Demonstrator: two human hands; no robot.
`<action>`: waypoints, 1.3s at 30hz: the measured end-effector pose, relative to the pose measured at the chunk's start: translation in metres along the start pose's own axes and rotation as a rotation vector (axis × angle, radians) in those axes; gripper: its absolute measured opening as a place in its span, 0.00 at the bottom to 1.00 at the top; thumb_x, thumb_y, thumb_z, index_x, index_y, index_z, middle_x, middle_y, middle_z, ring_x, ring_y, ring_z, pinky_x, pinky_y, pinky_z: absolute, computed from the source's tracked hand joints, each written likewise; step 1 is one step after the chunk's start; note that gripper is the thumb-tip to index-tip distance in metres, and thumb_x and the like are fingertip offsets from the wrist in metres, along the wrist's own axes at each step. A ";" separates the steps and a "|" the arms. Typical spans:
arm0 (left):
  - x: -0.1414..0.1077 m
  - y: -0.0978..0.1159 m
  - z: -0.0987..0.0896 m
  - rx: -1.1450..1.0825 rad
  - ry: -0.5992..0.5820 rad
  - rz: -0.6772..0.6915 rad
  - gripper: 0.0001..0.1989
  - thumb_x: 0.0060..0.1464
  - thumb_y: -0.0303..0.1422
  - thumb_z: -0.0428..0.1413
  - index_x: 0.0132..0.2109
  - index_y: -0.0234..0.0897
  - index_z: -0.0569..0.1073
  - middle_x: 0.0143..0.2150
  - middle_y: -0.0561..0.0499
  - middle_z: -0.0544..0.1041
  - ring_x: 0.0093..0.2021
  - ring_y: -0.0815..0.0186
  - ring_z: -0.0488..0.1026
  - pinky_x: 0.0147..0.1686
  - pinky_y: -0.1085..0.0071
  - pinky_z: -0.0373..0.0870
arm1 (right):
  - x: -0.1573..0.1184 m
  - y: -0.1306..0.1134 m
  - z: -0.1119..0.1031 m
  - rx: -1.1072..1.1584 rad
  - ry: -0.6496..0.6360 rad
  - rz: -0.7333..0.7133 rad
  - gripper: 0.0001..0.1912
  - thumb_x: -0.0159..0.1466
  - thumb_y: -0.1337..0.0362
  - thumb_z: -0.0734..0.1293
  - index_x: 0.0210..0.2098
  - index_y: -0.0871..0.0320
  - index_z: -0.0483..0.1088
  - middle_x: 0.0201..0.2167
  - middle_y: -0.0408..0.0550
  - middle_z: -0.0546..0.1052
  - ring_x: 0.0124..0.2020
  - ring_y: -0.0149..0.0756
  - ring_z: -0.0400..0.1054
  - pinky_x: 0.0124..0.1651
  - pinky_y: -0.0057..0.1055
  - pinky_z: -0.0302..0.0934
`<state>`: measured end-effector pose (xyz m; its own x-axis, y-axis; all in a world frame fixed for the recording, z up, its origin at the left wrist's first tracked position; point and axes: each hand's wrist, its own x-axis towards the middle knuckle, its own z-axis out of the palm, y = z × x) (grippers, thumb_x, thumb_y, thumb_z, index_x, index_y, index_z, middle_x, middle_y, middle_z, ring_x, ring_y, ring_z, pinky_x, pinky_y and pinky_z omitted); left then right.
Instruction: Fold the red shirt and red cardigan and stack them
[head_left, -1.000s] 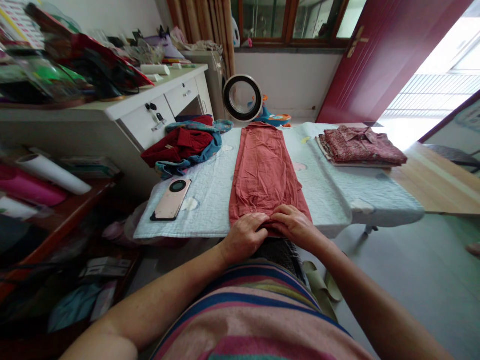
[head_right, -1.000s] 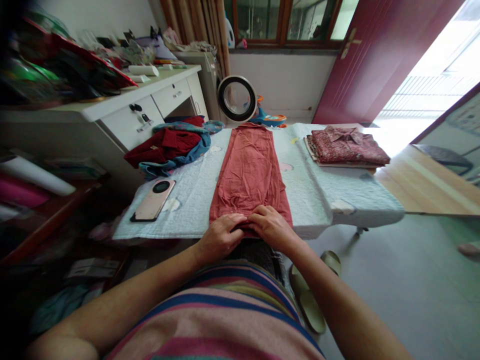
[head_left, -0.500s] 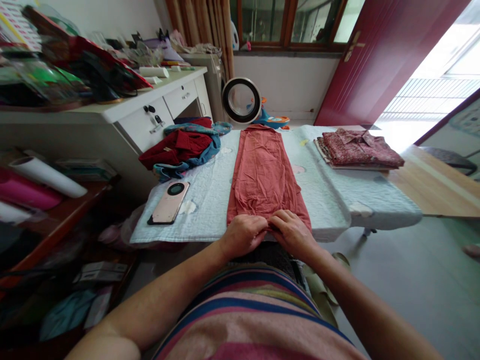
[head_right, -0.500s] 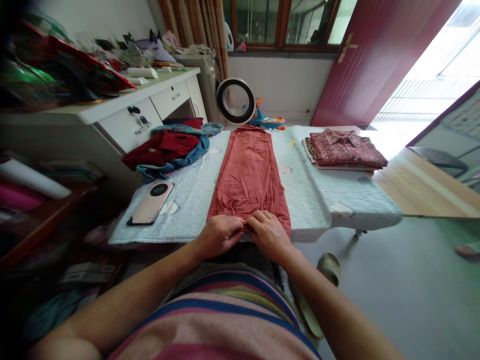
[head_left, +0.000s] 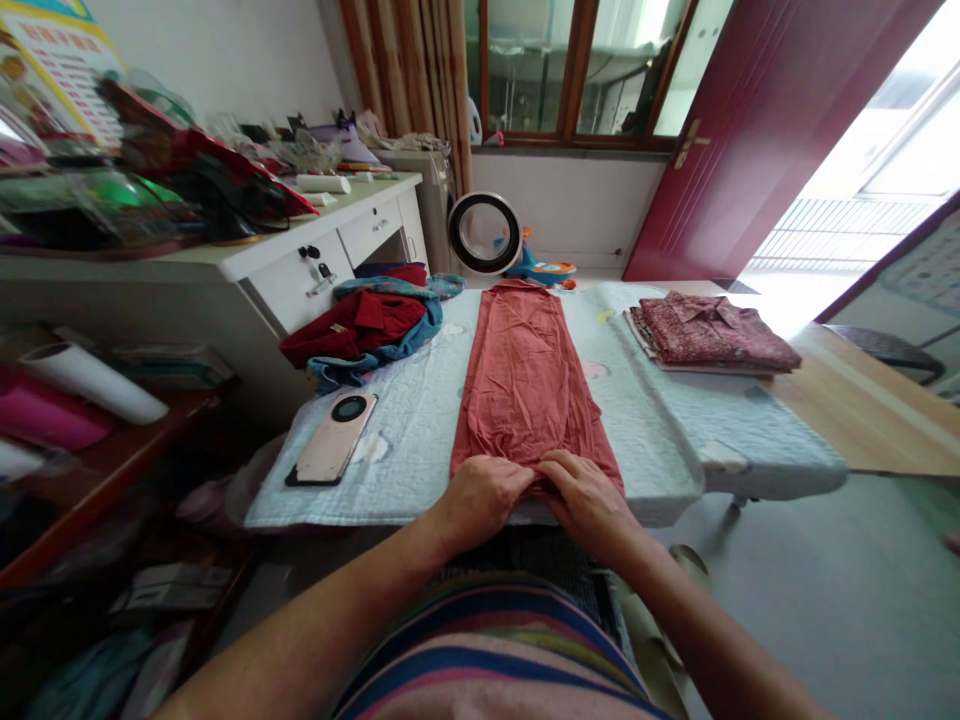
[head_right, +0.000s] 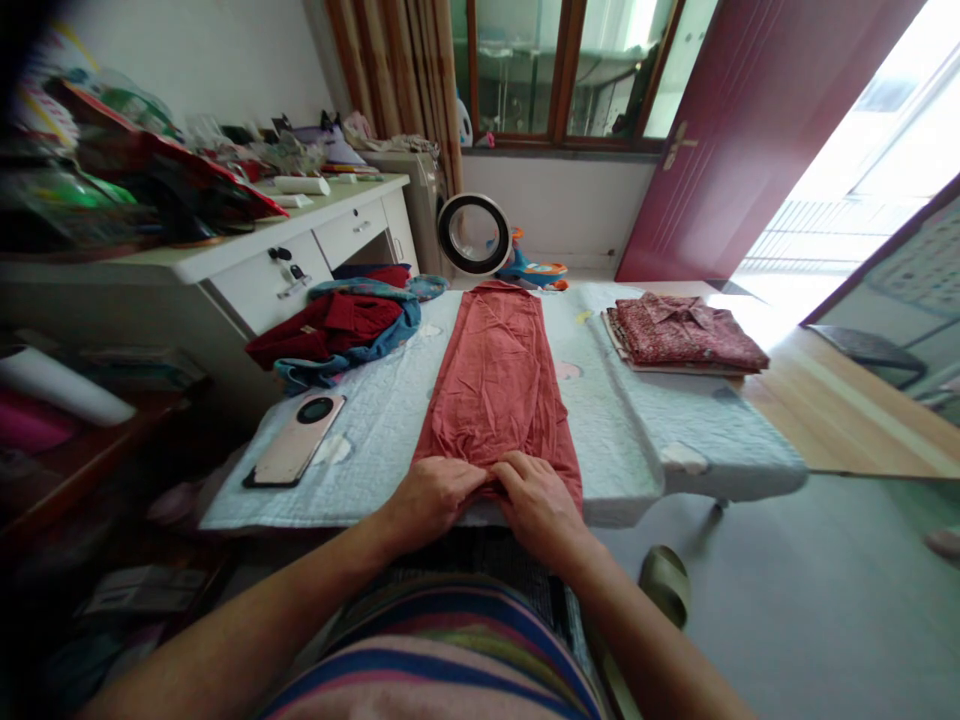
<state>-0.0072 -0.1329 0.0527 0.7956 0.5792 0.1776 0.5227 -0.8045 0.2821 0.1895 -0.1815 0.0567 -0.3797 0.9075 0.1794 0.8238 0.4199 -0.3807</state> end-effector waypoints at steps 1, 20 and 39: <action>0.002 -0.002 -0.006 -0.035 -0.031 0.006 0.09 0.63 0.33 0.52 0.46 0.36 0.74 0.40 0.46 0.79 0.41 0.60 0.76 0.41 0.67 0.69 | 0.000 0.000 0.000 -0.001 -0.016 -0.005 0.09 0.67 0.68 0.63 0.47 0.56 0.69 0.44 0.49 0.74 0.46 0.39 0.67 0.49 0.34 0.59; 0.202 -0.087 0.021 -0.206 -0.178 0.410 0.16 0.62 0.28 0.50 0.54 0.34 0.74 0.58 0.42 0.74 0.62 0.60 0.67 0.64 0.62 0.57 | 0.025 0.000 -0.039 -0.055 -0.280 0.012 0.07 0.66 0.70 0.60 0.40 0.55 0.67 0.38 0.44 0.74 0.37 0.34 0.67 0.40 0.29 0.55; 0.154 -0.173 -0.015 -1.095 -0.290 -0.163 0.16 0.55 0.34 0.58 0.51 0.36 0.77 0.53 0.46 0.78 0.54 0.61 0.73 0.60 0.61 0.61 | 0.051 0.001 -0.082 -0.016 -0.270 -0.024 0.07 0.67 0.71 0.60 0.39 0.55 0.68 0.35 0.45 0.74 0.34 0.33 0.67 0.36 0.29 0.55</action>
<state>0.0206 0.0975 0.0454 0.8579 0.4996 -0.1202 0.1917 -0.0940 0.9769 0.2051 -0.1353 0.1399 -0.4962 0.8661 -0.0612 0.8189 0.4434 -0.3645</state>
